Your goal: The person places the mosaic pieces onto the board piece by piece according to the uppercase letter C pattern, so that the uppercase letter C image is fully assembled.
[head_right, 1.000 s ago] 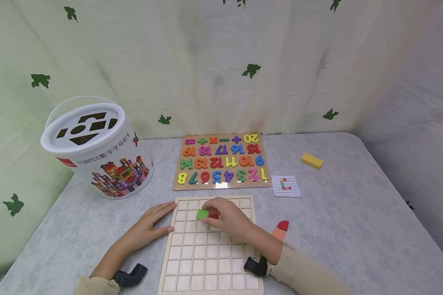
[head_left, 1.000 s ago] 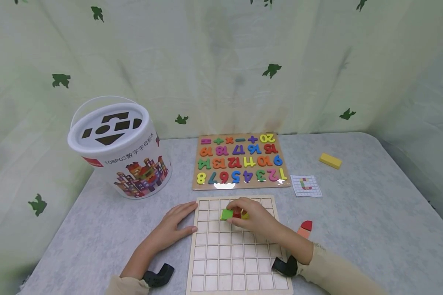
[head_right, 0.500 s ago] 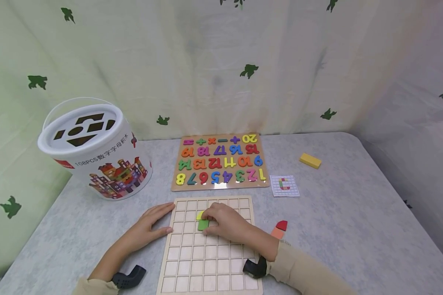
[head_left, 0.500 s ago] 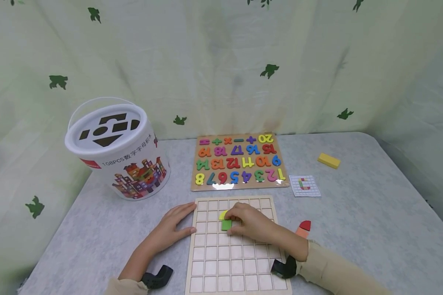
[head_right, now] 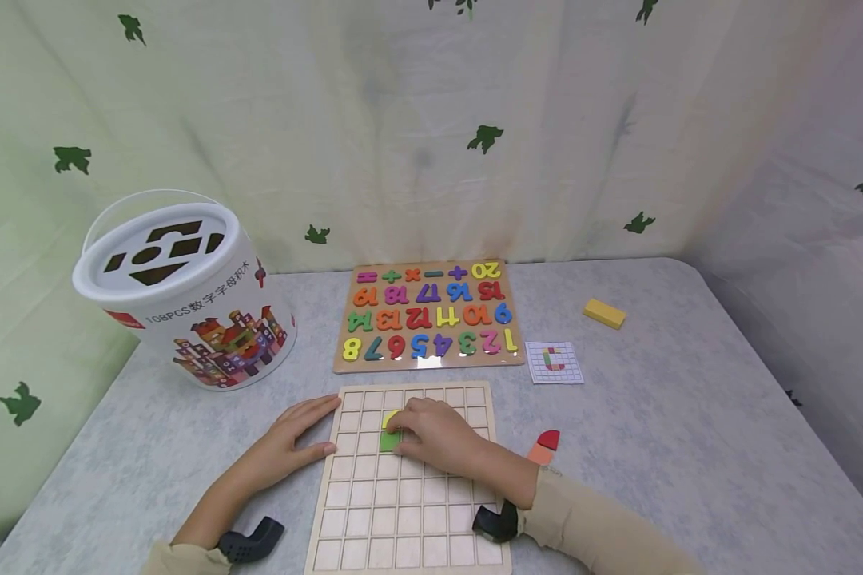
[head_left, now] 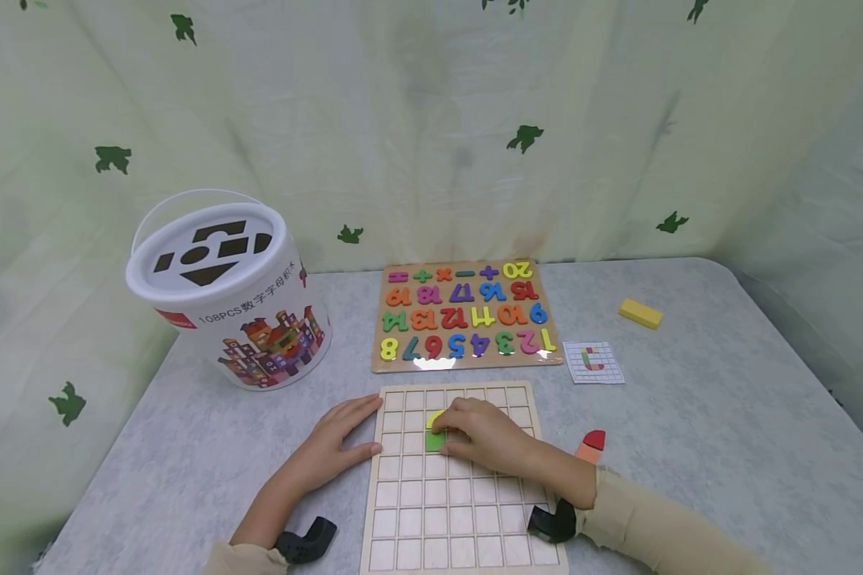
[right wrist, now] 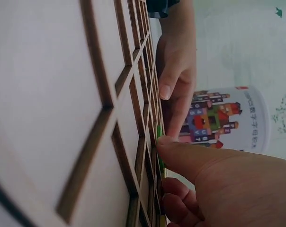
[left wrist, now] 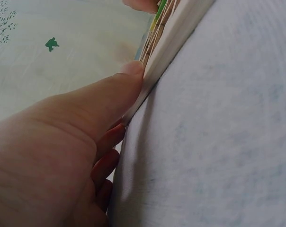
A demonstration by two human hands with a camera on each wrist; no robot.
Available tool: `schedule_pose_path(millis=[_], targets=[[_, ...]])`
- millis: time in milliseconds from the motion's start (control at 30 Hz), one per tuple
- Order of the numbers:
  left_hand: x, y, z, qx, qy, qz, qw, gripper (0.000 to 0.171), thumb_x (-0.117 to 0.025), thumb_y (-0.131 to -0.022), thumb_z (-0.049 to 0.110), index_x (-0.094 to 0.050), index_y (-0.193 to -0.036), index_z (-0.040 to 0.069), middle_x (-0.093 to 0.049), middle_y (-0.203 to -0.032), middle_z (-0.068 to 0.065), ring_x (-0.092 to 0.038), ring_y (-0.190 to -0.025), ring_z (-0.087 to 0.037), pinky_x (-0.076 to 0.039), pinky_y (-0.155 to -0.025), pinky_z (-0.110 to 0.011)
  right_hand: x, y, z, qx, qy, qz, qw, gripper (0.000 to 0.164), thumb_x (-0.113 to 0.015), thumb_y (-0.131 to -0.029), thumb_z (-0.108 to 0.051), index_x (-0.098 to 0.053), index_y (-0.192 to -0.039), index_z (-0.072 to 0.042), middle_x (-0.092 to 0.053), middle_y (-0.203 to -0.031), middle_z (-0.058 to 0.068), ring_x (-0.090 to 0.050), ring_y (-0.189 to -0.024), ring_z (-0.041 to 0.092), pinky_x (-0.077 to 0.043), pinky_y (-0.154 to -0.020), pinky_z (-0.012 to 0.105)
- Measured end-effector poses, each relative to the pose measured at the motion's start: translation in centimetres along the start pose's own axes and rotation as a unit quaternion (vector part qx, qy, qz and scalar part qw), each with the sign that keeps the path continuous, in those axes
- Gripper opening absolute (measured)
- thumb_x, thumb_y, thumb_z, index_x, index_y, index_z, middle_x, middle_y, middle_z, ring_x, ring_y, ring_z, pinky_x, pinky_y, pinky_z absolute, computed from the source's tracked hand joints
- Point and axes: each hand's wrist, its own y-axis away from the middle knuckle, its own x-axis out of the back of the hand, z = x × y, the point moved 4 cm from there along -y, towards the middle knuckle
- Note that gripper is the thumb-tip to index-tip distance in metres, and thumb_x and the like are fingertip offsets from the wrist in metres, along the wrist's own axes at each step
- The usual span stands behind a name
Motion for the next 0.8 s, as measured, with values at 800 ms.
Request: schedule_pose_path(millis=[800], targets=[[0.0,0.0,0.0,0.006,0.007,-0.008,0.9999,0.067,-0.062,-0.081,0.045,-0.038,-0.138,0.020,-0.035,-0.140,0.003,-0.026,-0.129,-0.024,-0.022,-0.101,-0.051,6.4,5.8,-0.8,-0.101,-0.127,0.040,0.986,0.050,-0.065,-0.081,-0.037,-0.049,-0.127,-0.024,-0.048,-0.126,-0.008,-0.046,-0.114,0.015,-0.042,-0.090,0.042]])
